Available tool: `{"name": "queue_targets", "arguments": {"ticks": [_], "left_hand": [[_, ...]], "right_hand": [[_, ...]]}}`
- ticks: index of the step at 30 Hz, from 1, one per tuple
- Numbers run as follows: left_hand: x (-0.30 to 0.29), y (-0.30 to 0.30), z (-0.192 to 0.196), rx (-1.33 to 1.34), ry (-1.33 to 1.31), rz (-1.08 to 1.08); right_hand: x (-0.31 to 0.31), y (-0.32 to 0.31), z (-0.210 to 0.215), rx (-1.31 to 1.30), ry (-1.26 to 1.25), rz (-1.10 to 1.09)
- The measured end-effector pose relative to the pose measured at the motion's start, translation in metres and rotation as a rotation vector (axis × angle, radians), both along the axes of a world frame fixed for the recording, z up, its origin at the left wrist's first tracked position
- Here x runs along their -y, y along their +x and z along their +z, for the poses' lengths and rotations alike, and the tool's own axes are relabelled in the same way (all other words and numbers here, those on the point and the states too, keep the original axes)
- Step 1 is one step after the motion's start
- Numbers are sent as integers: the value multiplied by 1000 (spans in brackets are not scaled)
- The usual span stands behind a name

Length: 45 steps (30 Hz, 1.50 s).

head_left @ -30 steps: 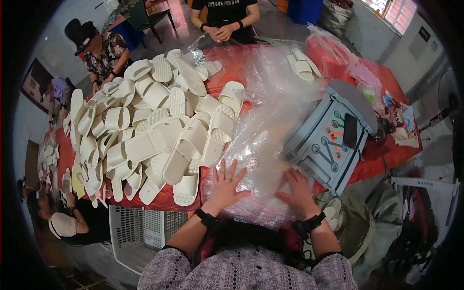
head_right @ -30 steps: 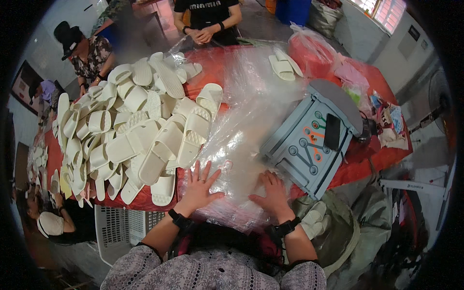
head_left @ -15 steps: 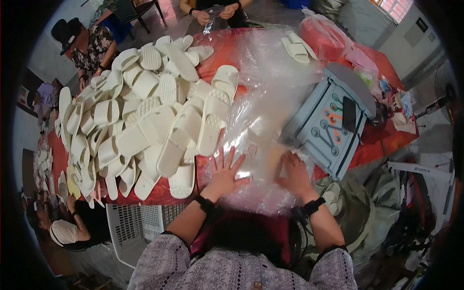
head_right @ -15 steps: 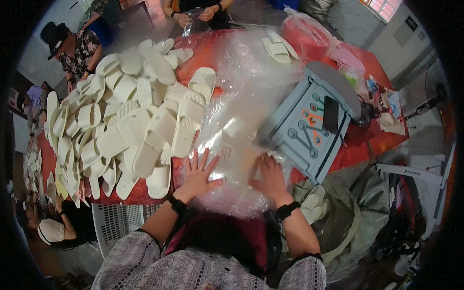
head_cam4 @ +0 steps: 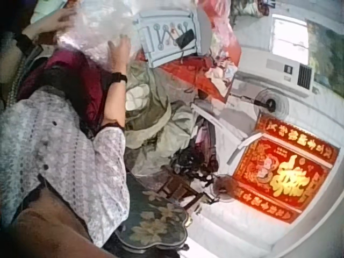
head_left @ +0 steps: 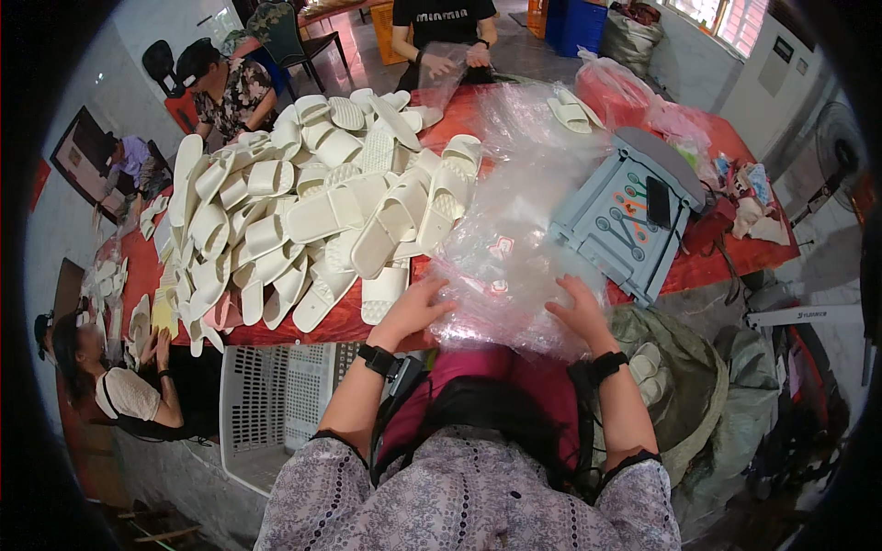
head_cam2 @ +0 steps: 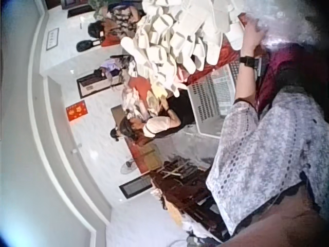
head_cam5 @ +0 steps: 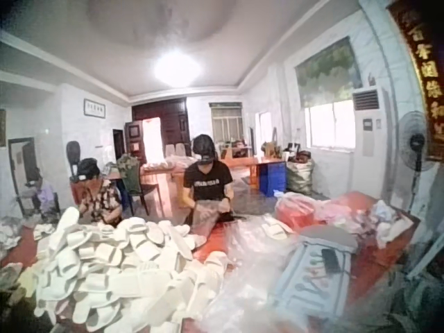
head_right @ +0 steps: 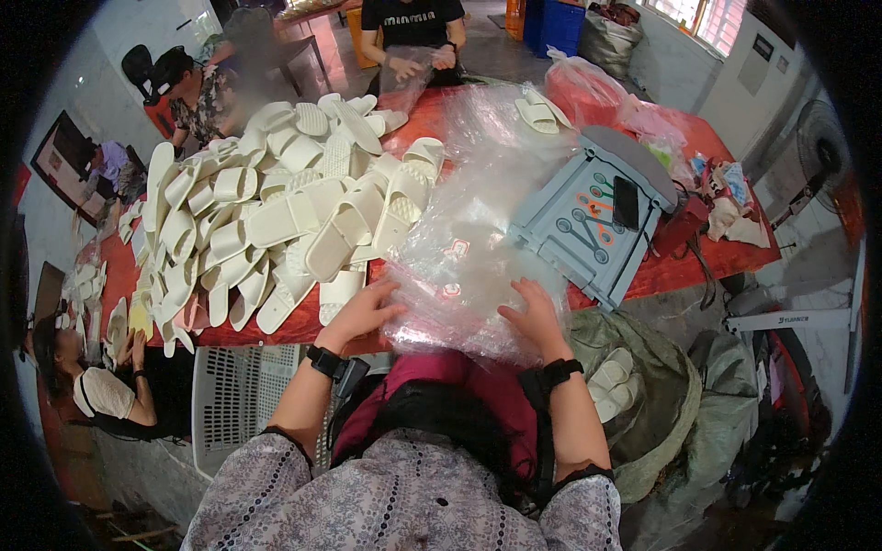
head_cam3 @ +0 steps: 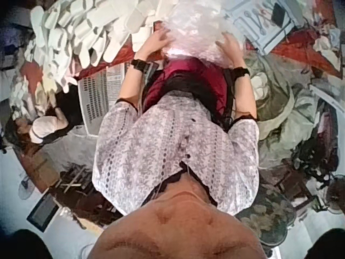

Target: Pairing white slippers and placing them into a plastic bag.

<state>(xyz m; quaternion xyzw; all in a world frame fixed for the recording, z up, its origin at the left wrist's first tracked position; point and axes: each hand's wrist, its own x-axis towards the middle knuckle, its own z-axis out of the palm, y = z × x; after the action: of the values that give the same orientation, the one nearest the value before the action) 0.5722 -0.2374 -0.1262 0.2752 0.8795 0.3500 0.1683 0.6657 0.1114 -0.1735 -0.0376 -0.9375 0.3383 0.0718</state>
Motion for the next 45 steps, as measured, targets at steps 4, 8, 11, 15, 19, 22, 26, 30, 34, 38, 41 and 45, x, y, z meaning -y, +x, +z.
{"name": "queue_targets", "arguments": {"ticks": [4, 8, 11, 15, 19, 22, 26, 30, 34, 38, 41, 45], "left_hand": [[11, 8, 6, -107, 156, 85], [3, 12, 10, -253, 243, 159], [-1, -3, 18, -253, 276, 254], [-12, -40, 23, -359, 227, 297], [-42, -69, 18, -364, 154, 210], [-67, -79, 9, -449, 84, 155], [-93, -84, -3, -464, -152, 228], [-84, -84, -7, -556, -110, 273], [-78, -83, -2, -588, -96, 275], [-80, -77, 16, -375, 52, 261], [-72, -91, 13, -490, 206, 504], [-61, -103, 11, -429, 136, 707]], "right_hand": [[29, 17, 21, 46, 131, 69], [43, 23, 25, 121, 295, 83], [46, 24, 28, 135, 324, 93], [36, 17, 17, 118, 296, 145], [34, 15, 25, 190, 321, 211], [36, 11, 28, 193, 378, 235], [29, 3, 11, 230, 394, 149], [32, 6, 17, 145, 253, 113], [28, 8, 14, 46, 178, 25], [18, 11, 11, 83, 77, -9], [20, 11, 15, 53, 12, -32], [17, 17, 4, 38, -44, -9]]}}
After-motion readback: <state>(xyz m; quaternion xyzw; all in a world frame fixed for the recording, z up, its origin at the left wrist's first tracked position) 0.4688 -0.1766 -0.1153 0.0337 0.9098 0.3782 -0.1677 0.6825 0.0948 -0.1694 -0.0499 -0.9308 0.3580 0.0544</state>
